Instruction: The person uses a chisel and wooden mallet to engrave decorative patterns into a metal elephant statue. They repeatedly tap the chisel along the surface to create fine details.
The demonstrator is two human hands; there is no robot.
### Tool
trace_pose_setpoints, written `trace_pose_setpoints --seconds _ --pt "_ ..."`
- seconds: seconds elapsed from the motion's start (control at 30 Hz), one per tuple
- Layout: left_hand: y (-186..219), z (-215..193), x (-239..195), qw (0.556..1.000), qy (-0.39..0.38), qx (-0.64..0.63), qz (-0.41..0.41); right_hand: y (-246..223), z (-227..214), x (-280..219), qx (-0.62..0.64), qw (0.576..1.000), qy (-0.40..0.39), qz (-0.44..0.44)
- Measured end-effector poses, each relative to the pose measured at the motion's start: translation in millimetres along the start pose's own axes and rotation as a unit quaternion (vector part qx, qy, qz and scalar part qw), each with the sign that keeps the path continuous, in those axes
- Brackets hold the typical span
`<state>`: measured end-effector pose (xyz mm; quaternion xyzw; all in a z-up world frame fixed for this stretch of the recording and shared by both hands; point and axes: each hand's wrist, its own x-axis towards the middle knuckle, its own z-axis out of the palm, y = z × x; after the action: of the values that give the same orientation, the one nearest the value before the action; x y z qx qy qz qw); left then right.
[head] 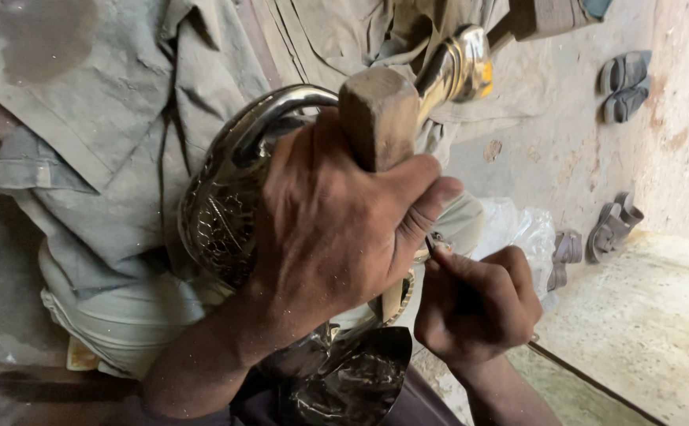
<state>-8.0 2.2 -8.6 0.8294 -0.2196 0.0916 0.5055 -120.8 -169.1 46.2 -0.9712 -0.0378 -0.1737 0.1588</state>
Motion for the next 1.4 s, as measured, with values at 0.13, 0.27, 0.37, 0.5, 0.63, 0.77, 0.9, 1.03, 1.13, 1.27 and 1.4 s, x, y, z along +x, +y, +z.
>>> trace_pose_setpoints --seconds 0.13,0.27,0.37,0.5,0.63,0.77,0.9,1.03,1.13,1.27,1.4 --pt "5 -1 13 0.999 0.048 -0.002 -0.003 -1 6 8 0.015 1.0 0.015 -0.011" --pt "3 2 3 0.999 0.035 -0.003 -0.013 -1 4 7 0.005 1.0 0.002 -0.021" --pt "4 2 5 1.0 0.023 -0.003 -0.012 -7 3 10 0.009 1.0 0.006 0.003" --pt "2 2 8 1.0 0.026 -0.006 -0.013 -8 8 20 -0.013 0.998 0.022 -0.05" --pt "6 -2 9 0.999 0.033 -0.005 -0.001 -11 0 15 0.003 1.0 0.004 -0.02" --pt "5 -3 8 0.999 0.039 -0.02 -0.019 -12 7 26 0.003 0.999 0.017 -0.049" --pt "5 4 -1 0.997 0.077 -0.02 0.002 -17 -3 15 -0.002 1.0 -0.008 -0.02" --pt "8 -3 8 0.998 0.052 -0.042 -0.018 -18 -1 24 0.008 1.0 -0.016 0.0" --pt "3 -2 3 0.996 0.069 -0.054 -0.003 -11 3 14 0.022 0.999 -0.011 -0.043" --pt "9 1 4 0.999 0.026 -0.022 -0.015 -10 -6 2 0.016 1.0 -0.012 0.013" --pt "6 -2 7 0.998 0.058 -0.033 -0.014 -8 6 18 0.008 1.0 0.004 -0.029"
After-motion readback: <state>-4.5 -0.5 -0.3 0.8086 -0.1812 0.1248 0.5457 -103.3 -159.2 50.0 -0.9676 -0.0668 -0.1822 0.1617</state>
